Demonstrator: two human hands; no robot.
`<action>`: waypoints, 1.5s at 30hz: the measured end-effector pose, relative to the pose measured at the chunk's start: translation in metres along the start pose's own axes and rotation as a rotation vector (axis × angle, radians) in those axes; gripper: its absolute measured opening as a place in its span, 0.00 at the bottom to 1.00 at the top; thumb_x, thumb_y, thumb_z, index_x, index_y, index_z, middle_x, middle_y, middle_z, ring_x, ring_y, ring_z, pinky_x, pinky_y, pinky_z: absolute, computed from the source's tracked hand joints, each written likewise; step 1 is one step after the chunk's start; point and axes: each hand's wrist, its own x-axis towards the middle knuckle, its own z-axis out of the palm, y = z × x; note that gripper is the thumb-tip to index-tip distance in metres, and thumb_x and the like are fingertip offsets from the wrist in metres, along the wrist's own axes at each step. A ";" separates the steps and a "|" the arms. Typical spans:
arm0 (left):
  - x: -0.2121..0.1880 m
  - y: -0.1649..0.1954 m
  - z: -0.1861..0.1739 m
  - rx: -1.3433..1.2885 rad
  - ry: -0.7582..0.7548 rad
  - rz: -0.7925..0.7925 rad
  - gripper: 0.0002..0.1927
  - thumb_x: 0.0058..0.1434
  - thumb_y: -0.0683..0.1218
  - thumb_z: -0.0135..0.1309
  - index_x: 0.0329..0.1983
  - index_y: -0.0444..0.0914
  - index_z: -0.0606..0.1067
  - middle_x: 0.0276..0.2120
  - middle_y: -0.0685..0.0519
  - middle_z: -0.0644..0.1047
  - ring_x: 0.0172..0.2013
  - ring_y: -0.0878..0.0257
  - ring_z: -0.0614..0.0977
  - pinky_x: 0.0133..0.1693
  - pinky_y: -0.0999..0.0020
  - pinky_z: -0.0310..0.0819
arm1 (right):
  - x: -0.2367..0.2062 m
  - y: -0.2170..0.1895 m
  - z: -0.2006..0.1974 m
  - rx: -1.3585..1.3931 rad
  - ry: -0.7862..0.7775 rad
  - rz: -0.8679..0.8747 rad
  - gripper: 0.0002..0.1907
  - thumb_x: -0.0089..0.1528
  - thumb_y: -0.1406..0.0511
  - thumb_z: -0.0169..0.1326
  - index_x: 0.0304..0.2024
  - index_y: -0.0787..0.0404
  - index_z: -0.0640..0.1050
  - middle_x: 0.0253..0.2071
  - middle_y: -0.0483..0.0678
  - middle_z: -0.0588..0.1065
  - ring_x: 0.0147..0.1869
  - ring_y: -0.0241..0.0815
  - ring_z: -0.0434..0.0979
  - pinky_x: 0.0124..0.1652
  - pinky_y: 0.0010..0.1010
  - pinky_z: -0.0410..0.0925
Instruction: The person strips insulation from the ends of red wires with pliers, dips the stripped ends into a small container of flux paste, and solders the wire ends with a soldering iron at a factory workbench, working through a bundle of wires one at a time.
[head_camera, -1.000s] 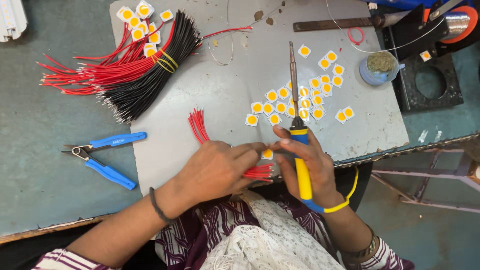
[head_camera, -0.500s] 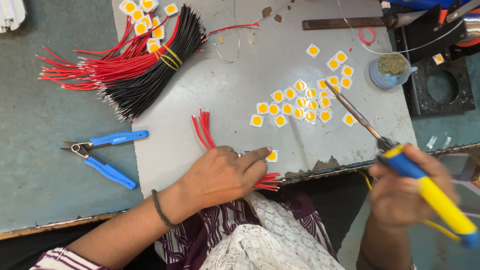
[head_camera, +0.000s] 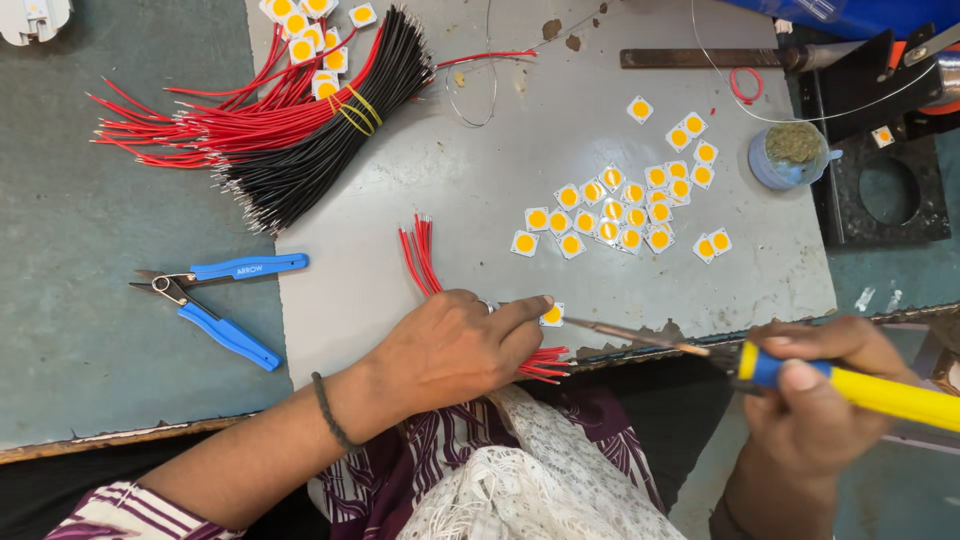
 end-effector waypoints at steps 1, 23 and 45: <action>0.000 0.000 0.000 0.000 0.001 0.003 0.06 0.54 0.43 0.54 0.31 0.36 0.71 0.51 0.45 0.81 0.18 0.61 0.78 0.24 0.64 0.73 | -0.001 -0.001 0.002 -0.015 -0.021 0.026 0.08 0.65 0.71 0.55 0.41 0.72 0.73 0.31 0.58 0.76 0.21 0.31 0.69 0.25 0.19 0.63; -0.001 0.003 0.002 -0.023 -0.011 -0.012 0.07 0.54 0.43 0.54 0.31 0.34 0.71 0.51 0.42 0.81 0.19 0.60 0.80 0.25 0.64 0.74 | 0.005 -0.015 0.016 -0.179 -0.201 0.032 0.11 0.62 0.66 0.61 0.37 0.70 0.76 0.31 0.54 0.77 0.22 0.27 0.67 0.26 0.16 0.60; -0.003 0.007 0.004 -0.044 0.013 -0.049 0.06 0.55 0.42 0.55 0.30 0.34 0.71 0.51 0.41 0.81 0.20 0.60 0.80 0.25 0.64 0.74 | 0.010 -0.021 0.021 -0.214 -0.216 0.052 0.11 0.62 0.67 0.61 0.37 0.71 0.77 0.31 0.53 0.76 0.23 0.26 0.67 0.27 0.15 0.60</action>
